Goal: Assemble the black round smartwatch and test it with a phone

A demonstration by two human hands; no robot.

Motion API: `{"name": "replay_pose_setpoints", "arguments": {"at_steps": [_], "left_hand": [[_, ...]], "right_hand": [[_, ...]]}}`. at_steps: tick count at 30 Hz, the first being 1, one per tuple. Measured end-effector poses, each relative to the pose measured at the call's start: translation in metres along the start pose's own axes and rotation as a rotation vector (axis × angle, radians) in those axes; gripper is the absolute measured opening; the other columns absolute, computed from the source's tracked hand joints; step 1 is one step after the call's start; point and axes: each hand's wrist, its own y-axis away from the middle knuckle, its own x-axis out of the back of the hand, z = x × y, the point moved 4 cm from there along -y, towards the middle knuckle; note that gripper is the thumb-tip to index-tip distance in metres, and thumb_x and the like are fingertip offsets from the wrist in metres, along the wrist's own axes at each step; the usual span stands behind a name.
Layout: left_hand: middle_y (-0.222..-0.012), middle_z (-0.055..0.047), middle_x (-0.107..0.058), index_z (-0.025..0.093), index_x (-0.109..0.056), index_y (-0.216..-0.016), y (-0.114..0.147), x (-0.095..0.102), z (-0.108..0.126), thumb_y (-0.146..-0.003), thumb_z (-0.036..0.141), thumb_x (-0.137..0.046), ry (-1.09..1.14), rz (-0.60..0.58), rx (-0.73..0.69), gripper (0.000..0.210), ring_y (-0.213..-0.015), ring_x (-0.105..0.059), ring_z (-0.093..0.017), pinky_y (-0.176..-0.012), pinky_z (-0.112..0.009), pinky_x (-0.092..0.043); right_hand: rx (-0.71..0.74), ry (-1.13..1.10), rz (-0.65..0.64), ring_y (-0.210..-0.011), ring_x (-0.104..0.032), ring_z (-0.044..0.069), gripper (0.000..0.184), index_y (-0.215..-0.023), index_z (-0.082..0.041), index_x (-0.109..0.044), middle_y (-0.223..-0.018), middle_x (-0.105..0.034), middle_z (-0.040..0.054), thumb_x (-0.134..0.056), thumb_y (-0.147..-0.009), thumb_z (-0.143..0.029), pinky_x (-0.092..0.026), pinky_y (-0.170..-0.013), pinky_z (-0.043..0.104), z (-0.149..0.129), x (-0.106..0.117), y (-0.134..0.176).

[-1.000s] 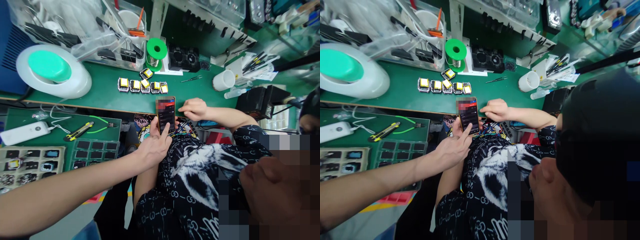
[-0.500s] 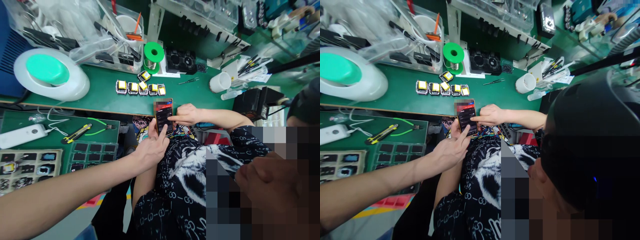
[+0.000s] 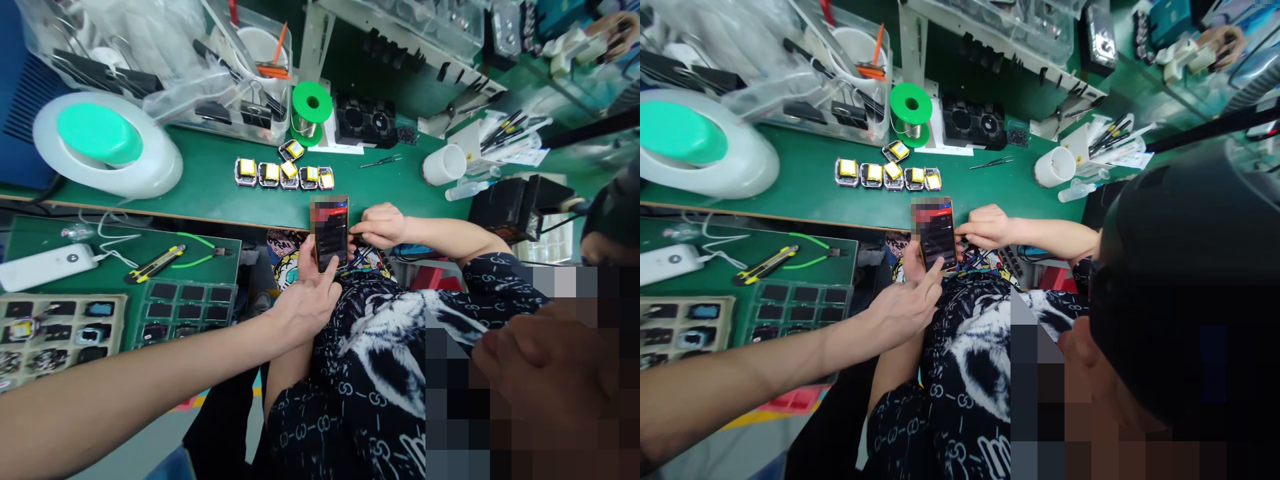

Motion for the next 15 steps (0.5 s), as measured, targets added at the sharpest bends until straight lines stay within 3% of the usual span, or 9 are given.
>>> {"name": "replay_pose_setpoints", "arguments": {"at_steps": [5,11,15], "left_hand": [[-0.164,-0.027,-0.036,0.01,-0.065,-0.12,0.0,-0.001,-0.001,-0.099,0.02,-0.051,-0.058,-0.014,-0.004,0.027,-0.079,-0.077,-0.027,-0.051,-0.033,-0.058],[-0.167,-0.024,-0.03,0.013,-0.065,-0.111,-0.002,0.002,-0.001,-0.096,0.015,-0.051,-0.027,-0.025,0.027,0.021,-0.081,-0.076,-0.026,-0.054,-0.035,-0.058],[-0.169,-0.02,-0.031,0.016,-0.063,-0.116,-0.009,0.002,-0.001,-0.097,0.018,-0.053,0.089,0.08,0.065,0.021,-0.089,-0.076,-0.028,-0.065,-0.04,-0.061]], "right_hand": [[-0.073,-0.014,0.029,-0.054,-0.054,0.014,0.017,-0.105,-0.019,-0.065,-0.063,-0.055,-0.0028,-0.048,-0.102,-0.023,-0.043,-0.053,0.027,0.002,0.002,-0.001],[-0.131,-0.031,0.049,-0.055,-0.055,0.013,0.018,-0.097,-0.019,-0.064,-0.065,-0.058,-0.0014,-0.046,-0.102,-0.02,-0.044,-0.054,0.026,0.003,0.008,-0.005],[-0.138,-0.028,0.058,-0.055,-0.056,0.013,0.018,-0.097,-0.019,-0.065,-0.066,-0.059,-0.0008,-0.047,-0.101,-0.02,-0.045,-0.055,0.026,0.004,0.008,-0.004]]}}
